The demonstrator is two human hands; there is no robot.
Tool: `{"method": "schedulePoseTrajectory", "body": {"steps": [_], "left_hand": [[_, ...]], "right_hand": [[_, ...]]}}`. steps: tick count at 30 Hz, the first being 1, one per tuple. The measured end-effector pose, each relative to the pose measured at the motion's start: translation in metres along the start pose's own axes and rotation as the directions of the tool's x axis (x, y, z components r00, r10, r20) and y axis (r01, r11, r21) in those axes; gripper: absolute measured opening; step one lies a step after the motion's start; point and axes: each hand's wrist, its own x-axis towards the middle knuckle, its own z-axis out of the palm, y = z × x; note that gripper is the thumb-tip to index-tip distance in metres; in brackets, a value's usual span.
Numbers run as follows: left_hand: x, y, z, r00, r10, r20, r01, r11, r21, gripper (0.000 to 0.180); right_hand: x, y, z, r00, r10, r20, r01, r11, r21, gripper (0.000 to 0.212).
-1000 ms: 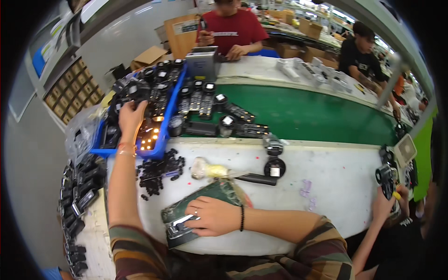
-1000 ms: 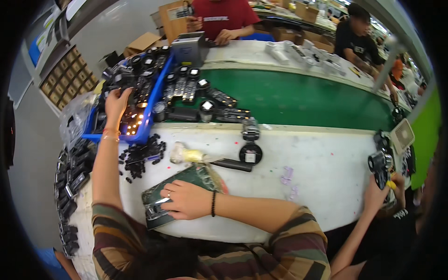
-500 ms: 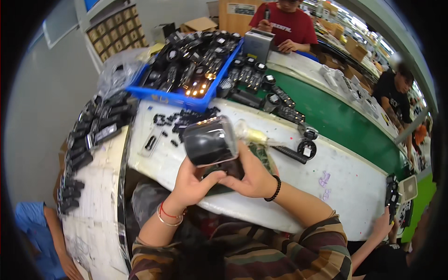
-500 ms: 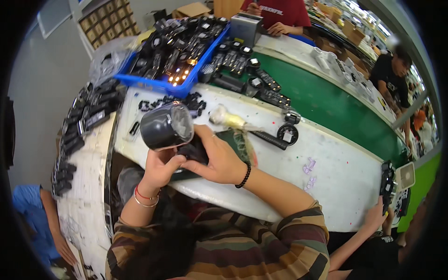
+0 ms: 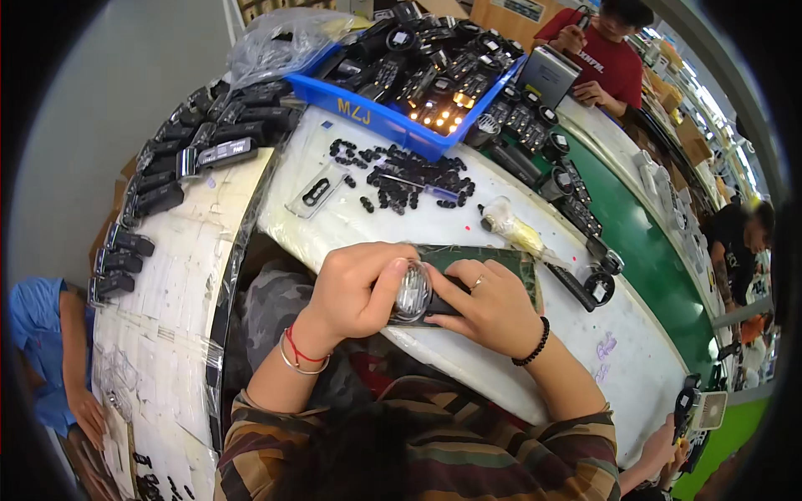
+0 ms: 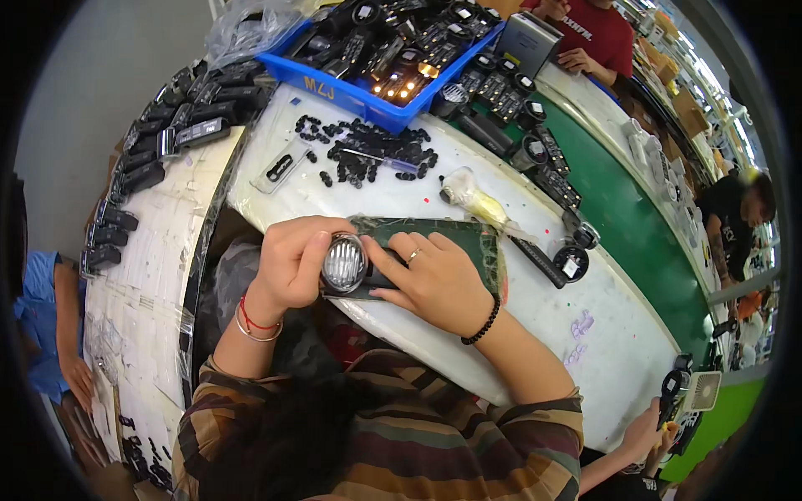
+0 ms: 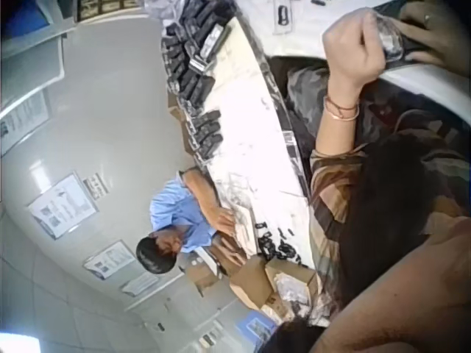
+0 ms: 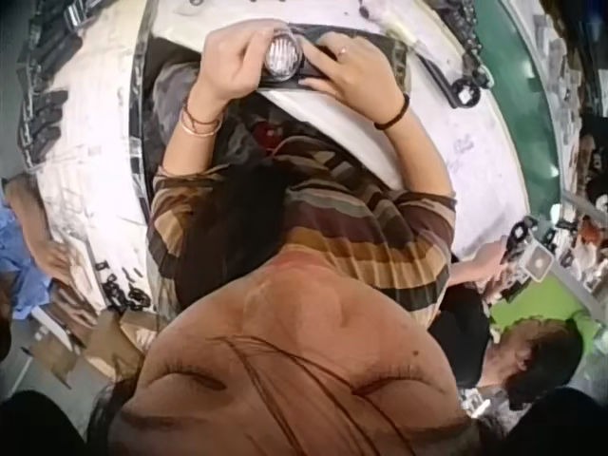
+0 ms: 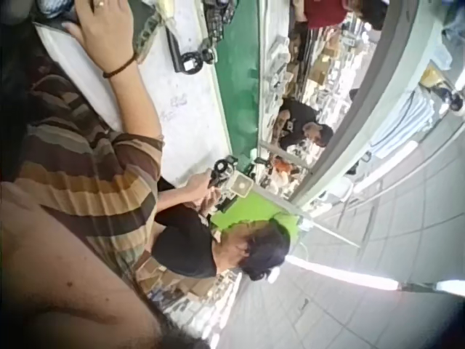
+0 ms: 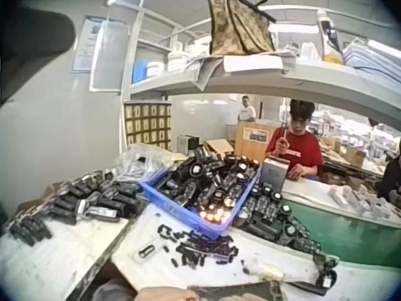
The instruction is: Assembling and cleaning electronic components at a production line workstation.
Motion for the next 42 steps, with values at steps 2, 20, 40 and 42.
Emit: {"method": "schedulePoseTrajectory", "body": {"steps": [2, 20, 40, 42], "left_hand": [[-0.002, -0.005, 0.002, 0.998, -0.068, -0.013, 0.067, 0.997, -0.044, 0.017], [-0.013, -0.026, 0.001, 0.954, -0.298, -0.018, 0.289, 0.935, -0.205, 0.027], [-0.008, -0.028, -0.008, 0.962, -0.269, 0.054, 0.274, 0.932, -0.239, 0.034], [-0.008, -0.031, -0.008, 0.956, -0.286, 0.072, 0.295, 0.929, -0.226, 0.034]], "right_hand": [[0.0, 0.001, 0.005, 1.0, 0.022, -0.008, -0.022, 1.0, 0.016, 0.061], [0.014, 0.0, 0.02, 0.996, 0.078, 0.044, -0.081, 0.994, 0.079, 0.059], [0.017, -0.017, 0.013, 0.988, 0.154, 0.031, -0.156, 0.986, 0.051, 0.062], [0.015, -0.02, 0.016, 0.985, 0.168, 0.043, -0.17, 0.985, 0.043, 0.062]]}}
